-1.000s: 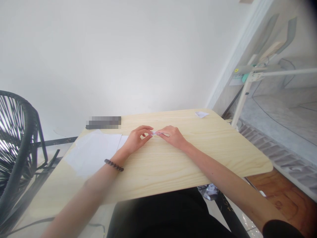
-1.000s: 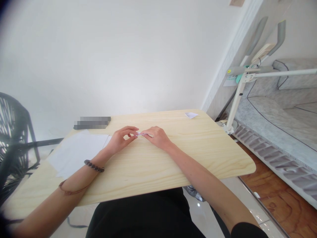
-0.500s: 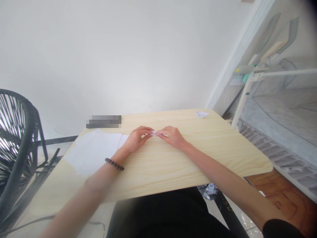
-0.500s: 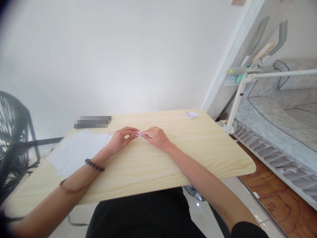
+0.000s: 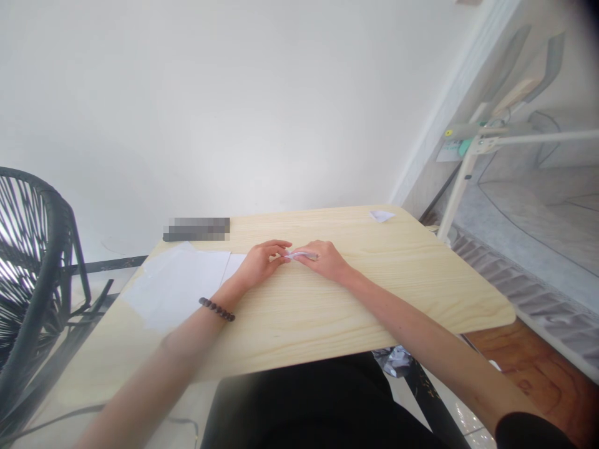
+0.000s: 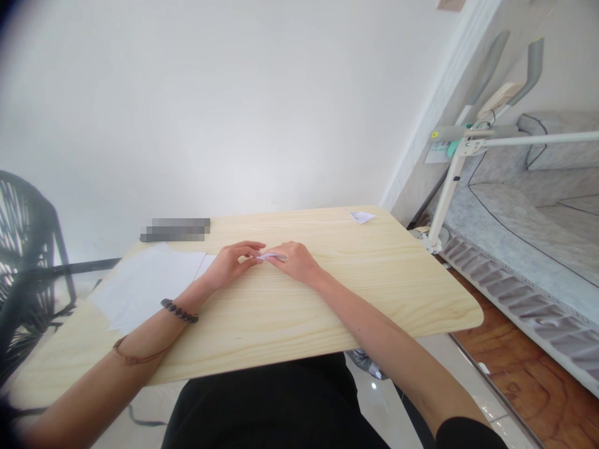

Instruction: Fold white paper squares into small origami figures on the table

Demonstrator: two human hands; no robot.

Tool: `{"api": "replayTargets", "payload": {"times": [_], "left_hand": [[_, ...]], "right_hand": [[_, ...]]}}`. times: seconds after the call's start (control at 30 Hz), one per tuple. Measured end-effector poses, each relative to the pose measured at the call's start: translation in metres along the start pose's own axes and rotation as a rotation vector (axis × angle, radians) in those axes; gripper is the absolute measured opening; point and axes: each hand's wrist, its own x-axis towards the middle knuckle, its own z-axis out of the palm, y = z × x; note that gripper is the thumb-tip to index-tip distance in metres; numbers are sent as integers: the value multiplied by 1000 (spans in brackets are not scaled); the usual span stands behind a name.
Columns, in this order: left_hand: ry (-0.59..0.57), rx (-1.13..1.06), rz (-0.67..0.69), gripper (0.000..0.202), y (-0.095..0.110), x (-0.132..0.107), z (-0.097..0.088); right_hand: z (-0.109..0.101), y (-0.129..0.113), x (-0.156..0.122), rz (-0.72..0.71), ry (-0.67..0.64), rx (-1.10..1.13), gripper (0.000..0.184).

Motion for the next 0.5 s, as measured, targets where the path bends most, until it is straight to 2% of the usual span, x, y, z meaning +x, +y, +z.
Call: {"api": "replayTargets", "payload": {"times": [0.3, 0.5], "left_hand": [[-56, -61, -53, 21, 2, -1, -1], [0, -52, -66, 17, -2, 1, 2]], "right_hand": [[-3, -6, 1, 134, -4, 109, 19], [-5, -8, 1, 161, 34, 148, 17]]}}
